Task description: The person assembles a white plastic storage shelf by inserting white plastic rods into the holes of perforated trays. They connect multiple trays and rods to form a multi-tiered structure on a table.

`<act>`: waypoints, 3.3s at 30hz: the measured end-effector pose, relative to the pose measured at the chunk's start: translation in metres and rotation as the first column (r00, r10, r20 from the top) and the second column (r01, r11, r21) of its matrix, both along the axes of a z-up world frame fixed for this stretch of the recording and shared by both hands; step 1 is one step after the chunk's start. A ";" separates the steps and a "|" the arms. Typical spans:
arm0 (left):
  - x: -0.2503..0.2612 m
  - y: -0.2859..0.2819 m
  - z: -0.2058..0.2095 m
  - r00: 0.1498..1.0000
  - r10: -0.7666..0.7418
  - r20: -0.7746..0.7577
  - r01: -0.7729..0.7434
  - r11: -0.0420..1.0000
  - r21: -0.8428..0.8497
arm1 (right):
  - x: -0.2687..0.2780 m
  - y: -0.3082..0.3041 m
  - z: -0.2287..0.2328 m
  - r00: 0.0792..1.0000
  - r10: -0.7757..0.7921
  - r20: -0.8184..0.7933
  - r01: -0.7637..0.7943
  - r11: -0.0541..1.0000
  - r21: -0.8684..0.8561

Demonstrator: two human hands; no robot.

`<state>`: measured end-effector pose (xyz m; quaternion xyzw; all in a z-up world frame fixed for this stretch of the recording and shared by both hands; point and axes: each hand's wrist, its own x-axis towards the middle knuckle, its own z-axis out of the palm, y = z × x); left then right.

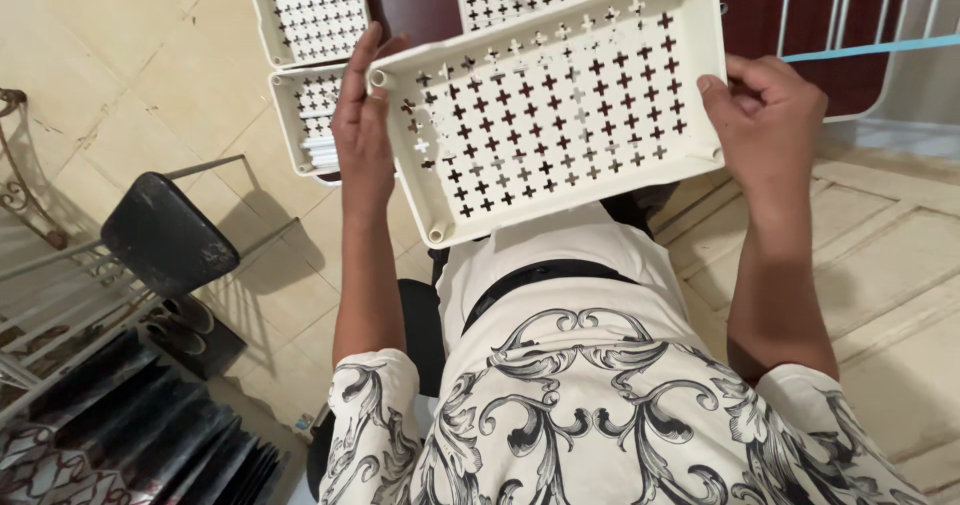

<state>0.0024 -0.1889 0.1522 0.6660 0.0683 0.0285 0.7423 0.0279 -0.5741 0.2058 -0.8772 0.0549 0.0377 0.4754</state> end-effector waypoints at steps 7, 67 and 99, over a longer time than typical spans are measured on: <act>-0.021 -0.061 -0.013 0.950 0.209 -0.232 -0.196 0.977 0.078 | -0.017 -0.047 -0.038 0.994 0.017 0.108 -0.006 0.995 -0.103; 0.003 -0.072 -0.284 0.941 0.196 -0.276 0.015 0.789 0.614 | 0.013 -0.046 -0.310 1.000 0.022 0.012 -0.019 0.970 -0.244; 0.041 -0.075 -0.316 0.951 0.161 -0.263 0.047 0.766 0.641 | 0.066 -0.038 -0.332 0.999 0.044 0.009 -0.040 0.966 -0.257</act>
